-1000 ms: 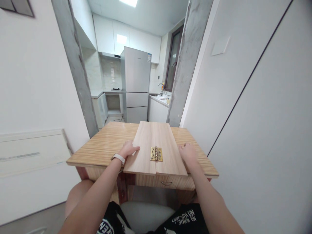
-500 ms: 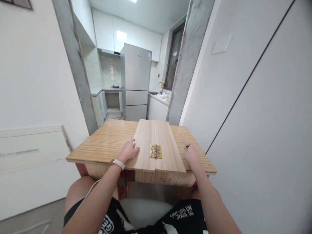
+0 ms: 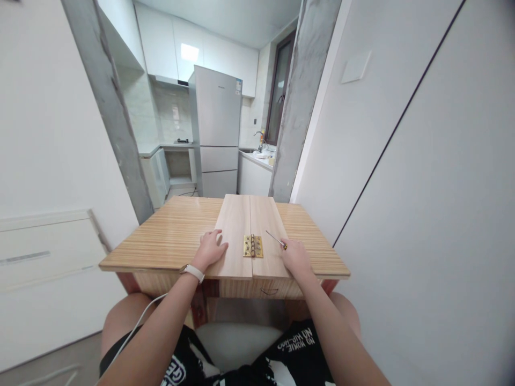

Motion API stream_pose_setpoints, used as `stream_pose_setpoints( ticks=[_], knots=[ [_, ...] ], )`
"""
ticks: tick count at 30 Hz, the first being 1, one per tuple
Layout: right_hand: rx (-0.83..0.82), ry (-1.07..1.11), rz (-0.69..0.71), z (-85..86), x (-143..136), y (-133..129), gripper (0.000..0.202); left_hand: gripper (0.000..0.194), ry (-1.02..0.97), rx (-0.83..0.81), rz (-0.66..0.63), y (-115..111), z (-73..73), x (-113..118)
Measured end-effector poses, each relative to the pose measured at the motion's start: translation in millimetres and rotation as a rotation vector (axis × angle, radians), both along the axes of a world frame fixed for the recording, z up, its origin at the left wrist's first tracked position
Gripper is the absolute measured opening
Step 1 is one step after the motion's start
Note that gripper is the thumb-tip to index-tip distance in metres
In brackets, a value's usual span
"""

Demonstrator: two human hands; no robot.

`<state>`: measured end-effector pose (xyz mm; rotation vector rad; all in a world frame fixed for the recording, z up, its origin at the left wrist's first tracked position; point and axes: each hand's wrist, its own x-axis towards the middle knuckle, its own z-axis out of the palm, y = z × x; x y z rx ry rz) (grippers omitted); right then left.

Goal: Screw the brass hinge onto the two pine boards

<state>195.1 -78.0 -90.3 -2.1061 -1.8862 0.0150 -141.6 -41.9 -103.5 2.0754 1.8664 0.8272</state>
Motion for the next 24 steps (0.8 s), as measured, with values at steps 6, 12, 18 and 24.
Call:
stream_pose_setpoints(
  ticks=[6,12,18,24],
  knots=[
    [-0.016,0.01,-0.048,4.6,26,-2,0.043,0.062,-0.056,0.004,-0.026,-2,-2.2,28],
    [-0.031,0.028,-0.066,4.4,77,-1,0.042,0.061,-0.056,-0.014,-0.099,1,-0.2,74],
    [-0.056,0.023,-0.118,5.2,127,2,0.043,0.06,-0.088,-0.041,-0.187,2,7.2,113],
    [-0.059,0.008,-0.144,7.9,171,0,0.041,0.062,-0.128,-0.057,-0.291,6,9.9,147]
  ],
)
